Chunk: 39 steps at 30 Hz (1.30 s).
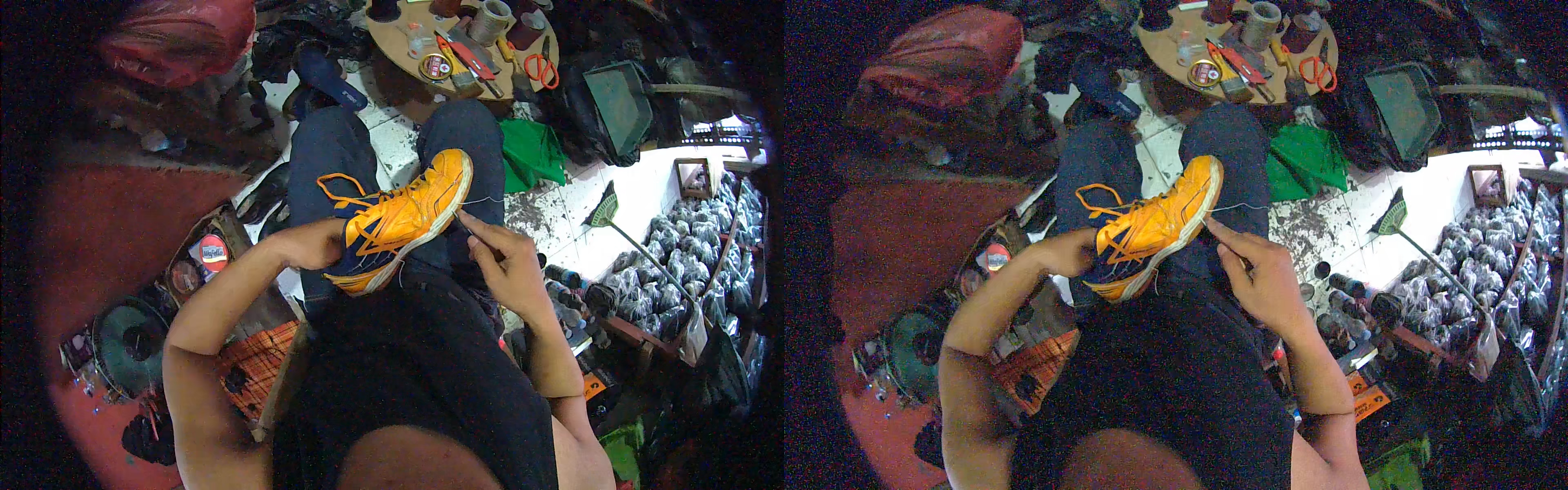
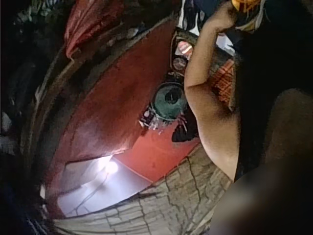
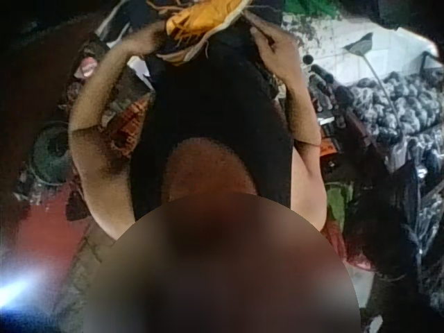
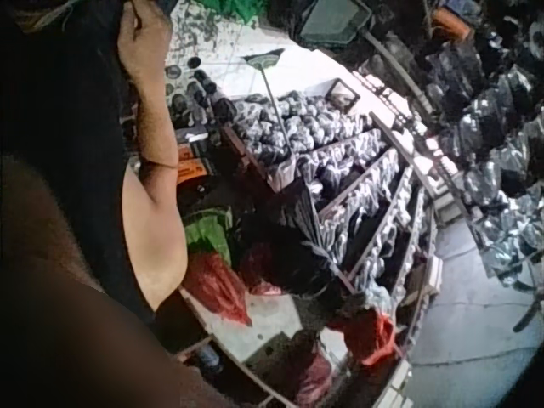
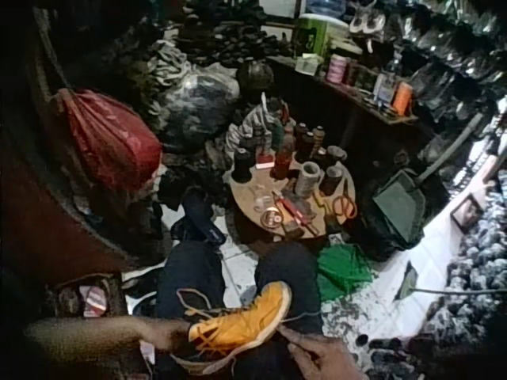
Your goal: The person stitches the sole of a yellow and blue sneaker using a needle and thread, then cuts the thread and applies glue to the stitched area.
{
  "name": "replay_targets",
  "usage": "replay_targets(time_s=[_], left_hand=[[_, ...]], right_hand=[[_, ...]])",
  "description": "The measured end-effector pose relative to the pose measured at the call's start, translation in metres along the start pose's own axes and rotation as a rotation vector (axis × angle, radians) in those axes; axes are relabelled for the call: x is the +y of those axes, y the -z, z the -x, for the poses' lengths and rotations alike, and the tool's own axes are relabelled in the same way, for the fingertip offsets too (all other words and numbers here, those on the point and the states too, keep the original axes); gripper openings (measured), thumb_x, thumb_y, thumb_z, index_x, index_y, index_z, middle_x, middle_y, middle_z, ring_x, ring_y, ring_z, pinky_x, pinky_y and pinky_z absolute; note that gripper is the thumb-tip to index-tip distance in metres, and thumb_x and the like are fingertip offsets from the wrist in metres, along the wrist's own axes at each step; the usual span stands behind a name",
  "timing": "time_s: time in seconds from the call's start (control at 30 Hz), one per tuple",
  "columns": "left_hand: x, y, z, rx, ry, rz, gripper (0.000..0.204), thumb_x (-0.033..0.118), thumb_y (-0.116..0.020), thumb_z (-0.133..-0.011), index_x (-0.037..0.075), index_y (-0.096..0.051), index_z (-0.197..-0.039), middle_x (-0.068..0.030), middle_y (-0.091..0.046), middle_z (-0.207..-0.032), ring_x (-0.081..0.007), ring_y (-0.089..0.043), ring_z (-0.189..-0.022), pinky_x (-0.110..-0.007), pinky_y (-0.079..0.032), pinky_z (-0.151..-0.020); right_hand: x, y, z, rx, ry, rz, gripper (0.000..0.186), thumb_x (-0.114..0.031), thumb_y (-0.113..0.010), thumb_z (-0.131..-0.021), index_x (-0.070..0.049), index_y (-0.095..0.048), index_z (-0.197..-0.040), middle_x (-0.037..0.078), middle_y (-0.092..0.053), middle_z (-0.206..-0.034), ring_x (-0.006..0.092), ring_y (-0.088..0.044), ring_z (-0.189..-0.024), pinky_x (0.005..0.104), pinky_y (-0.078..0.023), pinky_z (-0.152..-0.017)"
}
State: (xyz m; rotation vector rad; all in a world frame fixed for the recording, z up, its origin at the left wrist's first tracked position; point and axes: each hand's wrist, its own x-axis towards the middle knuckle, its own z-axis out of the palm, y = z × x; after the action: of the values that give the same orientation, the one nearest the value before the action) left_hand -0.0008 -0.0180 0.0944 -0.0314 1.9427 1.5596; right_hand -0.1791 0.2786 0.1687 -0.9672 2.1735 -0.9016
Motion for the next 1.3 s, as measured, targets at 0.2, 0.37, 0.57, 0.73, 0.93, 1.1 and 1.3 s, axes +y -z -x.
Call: replay_targets(time_s=[0.2, 0.37, 0.57, 0.73, 0.93, 1.1, 1.3], left_hand=[[-0.019, -0.016, -0.045, -0.128, 0.119, 0.294, 0.049, 0.007, -0.055, -0.097, 0.007, -0.055, -0.146, -0.0103, -0.065, -0.135, -0.0204, -0.060, -0.123, -0.035, -0.048, -0.104], [-0.024, -0.036, -0.071, -0.227, -0.070, 0.676, 0.028, 0.026, -0.062, -0.105, 0.010, -0.064, -0.128, -0.0034, -0.072, -0.113, -0.0154, -0.067, -0.102, -0.033, -0.055, -0.091], [0.004, -0.039, -0.071, -0.078, -0.157, 0.403, 0.027, 0.029, -0.058, -0.107, 0.010, -0.064, -0.126, -0.0022, -0.070, -0.112, -0.0123, -0.066, -0.101, -0.031, -0.055, -0.092], [0.011, -0.047, -0.070, -0.048, -0.172, 0.483, 0.028, 0.030, -0.057, -0.108, 0.011, -0.063, -0.128, -0.0029, -0.068, -0.119, -0.0110, -0.064, -0.106, -0.029, -0.053, -0.096], [-0.026, -0.039, -0.071, -0.041, -0.052, 0.446, 0.037, 0.028, -0.062, -0.105, 0.011, -0.060, -0.138, -0.0062, -0.067, -0.128, -0.0155, -0.063, -0.115, -0.030, -0.051, -0.099], [-0.048, -0.041, -0.084, -0.126, -0.008, 0.597, 0.040, 0.025, -0.062, -0.105, 0.010, -0.058, -0.142, -0.0052, -0.067, -0.129, -0.0143, -0.063, -0.116, -0.031, -0.051, -0.100], [-0.036, -0.048, -0.094, 0.238, -0.581, -0.207, 0.039, 0.026, -0.056, -0.108, 0.007, -0.057, -0.142, -0.0060, -0.066, -0.132, -0.0174, -0.061, -0.121, -0.033, -0.049, -0.105]], right_hand=[[-0.013, 0.018, -0.009, -0.040, 0.049, 0.198, 0.041, -0.006, -0.064, -0.094, -0.015, -0.070, -0.133, 0.017, -0.068, -0.078, 0.0256, -0.062, -0.064, 0.0387, -0.050, -0.066], [-0.026, 0.040, -0.020, -0.233, 0.002, 0.566, 0.034, -0.014, -0.059, -0.093, -0.018, -0.074, -0.124, 0.021, -0.072, -0.090, 0.0394, -0.070, -0.084, 0.0507, -0.057, -0.078], [-0.023, 0.033, -0.030, -0.299, 0.036, 0.775, 0.032, -0.012, -0.059, -0.092, -0.017, -0.077, -0.118, 0.019, -0.072, -0.085, 0.0383, -0.070, -0.085, 0.0507, -0.057, -0.077], [-0.016, 0.028, -0.031, -0.281, 0.070, 0.779, 0.033, -0.010, -0.059, -0.091, -0.016, -0.077, -0.118, 0.019, -0.072, -0.084, 0.0366, -0.070, -0.080, 0.0485, -0.057, -0.075], [0.000, 0.056, -0.043, -0.422, -0.038, 0.125, 0.030, -0.012, -0.064, -0.091, -0.014, -0.077, -0.118, 0.017, -0.075, -0.088, 0.0354, -0.073, -0.079, 0.0406, -0.057, -0.073], [-0.004, 0.030, -0.026, -0.157, -0.049, 0.202, 0.030, -0.013, -0.066, -0.091, -0.017, -0.078, -0.119, 0.020, -0.075, -0.088, 0.0358, -0.072, -0.073, 0.0417, -0.058, -0.069], [-0.024, -0.008, -0.019, -0.002, 0.029, 0.695, 0.015, -0.011, -0.062, -0.085, -0.007, -0.073, -0.093, 0.021, -0.070, -0.074, 0.0393, -0.071, -0.069, 0.0515, -0.058, -0.066]])
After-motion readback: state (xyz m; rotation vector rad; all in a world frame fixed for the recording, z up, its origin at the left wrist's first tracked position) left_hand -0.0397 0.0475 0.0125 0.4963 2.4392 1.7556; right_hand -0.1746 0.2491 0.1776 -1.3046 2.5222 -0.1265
